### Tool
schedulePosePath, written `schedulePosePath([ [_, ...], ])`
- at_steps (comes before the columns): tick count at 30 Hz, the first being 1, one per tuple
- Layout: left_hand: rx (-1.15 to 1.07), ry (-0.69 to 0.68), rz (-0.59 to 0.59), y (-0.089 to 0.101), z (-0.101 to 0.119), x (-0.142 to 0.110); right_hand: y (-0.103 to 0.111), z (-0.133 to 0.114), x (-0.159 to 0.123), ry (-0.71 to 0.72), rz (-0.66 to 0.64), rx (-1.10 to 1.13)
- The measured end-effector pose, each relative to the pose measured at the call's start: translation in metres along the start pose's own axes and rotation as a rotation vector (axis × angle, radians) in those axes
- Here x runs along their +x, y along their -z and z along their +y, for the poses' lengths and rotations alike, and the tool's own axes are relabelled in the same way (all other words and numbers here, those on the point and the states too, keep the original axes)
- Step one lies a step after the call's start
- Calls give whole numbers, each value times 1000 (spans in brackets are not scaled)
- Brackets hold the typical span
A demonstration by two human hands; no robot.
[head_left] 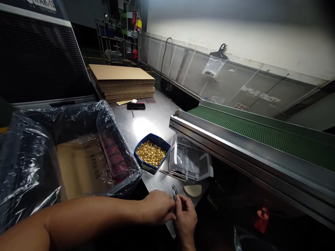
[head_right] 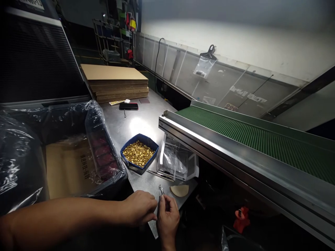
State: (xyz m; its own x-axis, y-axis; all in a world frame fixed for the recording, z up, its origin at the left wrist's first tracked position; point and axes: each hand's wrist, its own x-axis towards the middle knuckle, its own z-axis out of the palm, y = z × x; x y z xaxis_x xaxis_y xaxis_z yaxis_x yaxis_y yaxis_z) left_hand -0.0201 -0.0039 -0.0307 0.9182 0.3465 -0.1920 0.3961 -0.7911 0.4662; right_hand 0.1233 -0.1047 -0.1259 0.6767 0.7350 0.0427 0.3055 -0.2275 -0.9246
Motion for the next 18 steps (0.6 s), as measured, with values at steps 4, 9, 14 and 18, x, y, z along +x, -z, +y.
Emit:
schedulePosePath([
  [4,-73,53,129,3,-4,1,1,-11,-1,-214,1,176],
  [9,-157,-17,223,1,-8,1,-6,-31,-32,-416,-122,529],
  [14,-228,-148,266,-9,-8,1,-2,-36,-50,-589,-48,773],
  [18,-281,-221,356,-13,-7,0,8,-34,-48,-663,-130,885],
])
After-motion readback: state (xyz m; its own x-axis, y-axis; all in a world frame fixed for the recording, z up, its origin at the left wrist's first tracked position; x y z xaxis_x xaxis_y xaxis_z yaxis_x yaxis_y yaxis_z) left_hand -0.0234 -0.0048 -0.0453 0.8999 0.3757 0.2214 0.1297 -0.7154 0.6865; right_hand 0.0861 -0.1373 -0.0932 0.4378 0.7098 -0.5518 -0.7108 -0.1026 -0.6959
